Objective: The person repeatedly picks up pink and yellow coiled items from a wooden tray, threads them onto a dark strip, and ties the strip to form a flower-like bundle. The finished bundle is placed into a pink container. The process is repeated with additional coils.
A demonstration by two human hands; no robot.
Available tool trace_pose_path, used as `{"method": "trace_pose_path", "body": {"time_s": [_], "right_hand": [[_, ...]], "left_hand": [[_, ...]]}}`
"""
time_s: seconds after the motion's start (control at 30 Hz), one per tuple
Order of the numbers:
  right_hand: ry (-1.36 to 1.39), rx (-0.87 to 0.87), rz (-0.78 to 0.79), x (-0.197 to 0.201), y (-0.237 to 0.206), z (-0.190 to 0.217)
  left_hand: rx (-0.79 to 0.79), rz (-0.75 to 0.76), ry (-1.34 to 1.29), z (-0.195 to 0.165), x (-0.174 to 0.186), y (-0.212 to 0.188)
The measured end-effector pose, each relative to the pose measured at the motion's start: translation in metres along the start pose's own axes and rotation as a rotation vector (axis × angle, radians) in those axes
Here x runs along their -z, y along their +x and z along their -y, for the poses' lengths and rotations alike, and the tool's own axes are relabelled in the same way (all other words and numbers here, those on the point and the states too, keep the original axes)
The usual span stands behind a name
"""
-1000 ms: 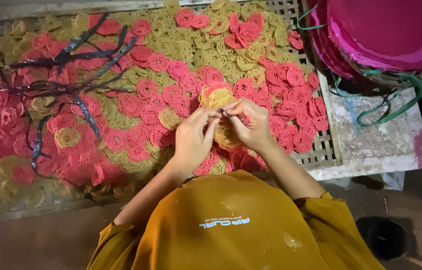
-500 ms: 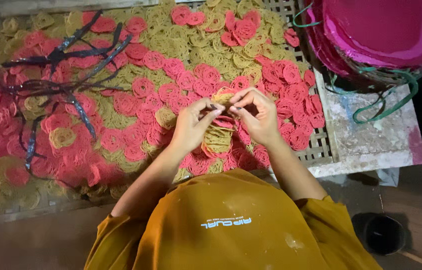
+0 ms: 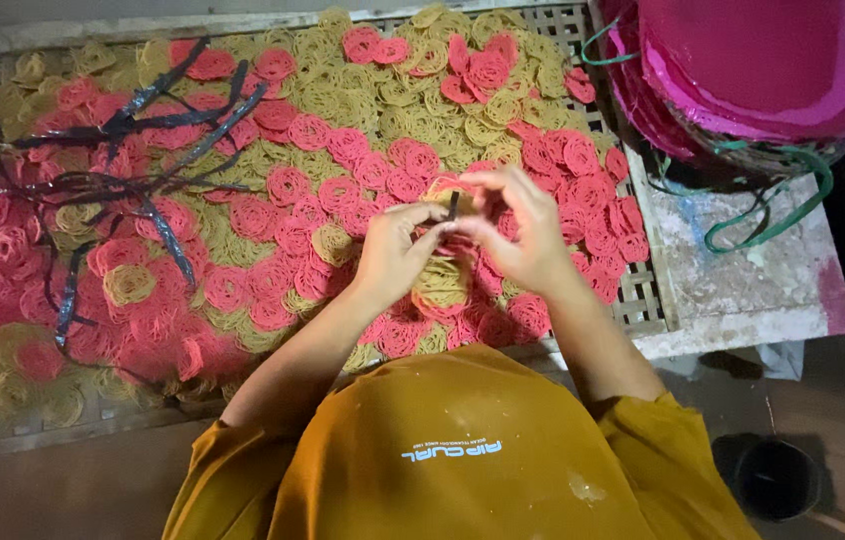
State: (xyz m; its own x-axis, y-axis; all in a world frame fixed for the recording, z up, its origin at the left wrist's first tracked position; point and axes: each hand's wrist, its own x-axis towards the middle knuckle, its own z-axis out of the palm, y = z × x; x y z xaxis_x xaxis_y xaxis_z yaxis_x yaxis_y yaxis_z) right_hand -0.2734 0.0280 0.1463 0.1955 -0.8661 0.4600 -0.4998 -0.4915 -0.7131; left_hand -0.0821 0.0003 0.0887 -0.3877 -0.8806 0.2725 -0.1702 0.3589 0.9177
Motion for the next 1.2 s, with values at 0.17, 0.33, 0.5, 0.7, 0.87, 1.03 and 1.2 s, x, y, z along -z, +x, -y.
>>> {"method": "trace_pose_path", "body": {"time_s": [0.17, 0.33, 0.5, 0.7, 0.87, 1.03, 1.2], "right_hand": [[-0.061, 0.129, 0.036, -0.010, -0.008, -0.006], [-0.161, 0.165, -0.109, -0.023, -0.025, -0.024], [-0.212, 0.056, -0.356, -0.042, -0.035, -0.040], [-0.194, -0.027, -0.407, -0.043, -0.032, -0.061], [-0.123, -0.009, -0.354, -0.044, -0.021, -0.061], [-0.010, -0.038, -0.187, -0.047, -0.027, -0.046], [0.089, -0.132, -0.164, -0.057, -0.030, -0.037]], "left_hand": [[-0.068, 0.024, 0.111, -0.005, 0.001, 0.004], [-0.019, 0.028, 0.431, -0.017, -0.003, 0.021], [-0.085, -0.099, 0.438, -0.019, -0.015, 0.031], [-0.140, -0.109, 0.323, -0.005, -0.020, 0.031], [-0.265, -0.072, 0.330, -0.006, -0.006, 0.028], [-0.440, 0.016, 0.681, -0.024, 0.020, 0.029], [-0.060, 0.323, 0.614, -0.032, 0.046, 0.044]]}}
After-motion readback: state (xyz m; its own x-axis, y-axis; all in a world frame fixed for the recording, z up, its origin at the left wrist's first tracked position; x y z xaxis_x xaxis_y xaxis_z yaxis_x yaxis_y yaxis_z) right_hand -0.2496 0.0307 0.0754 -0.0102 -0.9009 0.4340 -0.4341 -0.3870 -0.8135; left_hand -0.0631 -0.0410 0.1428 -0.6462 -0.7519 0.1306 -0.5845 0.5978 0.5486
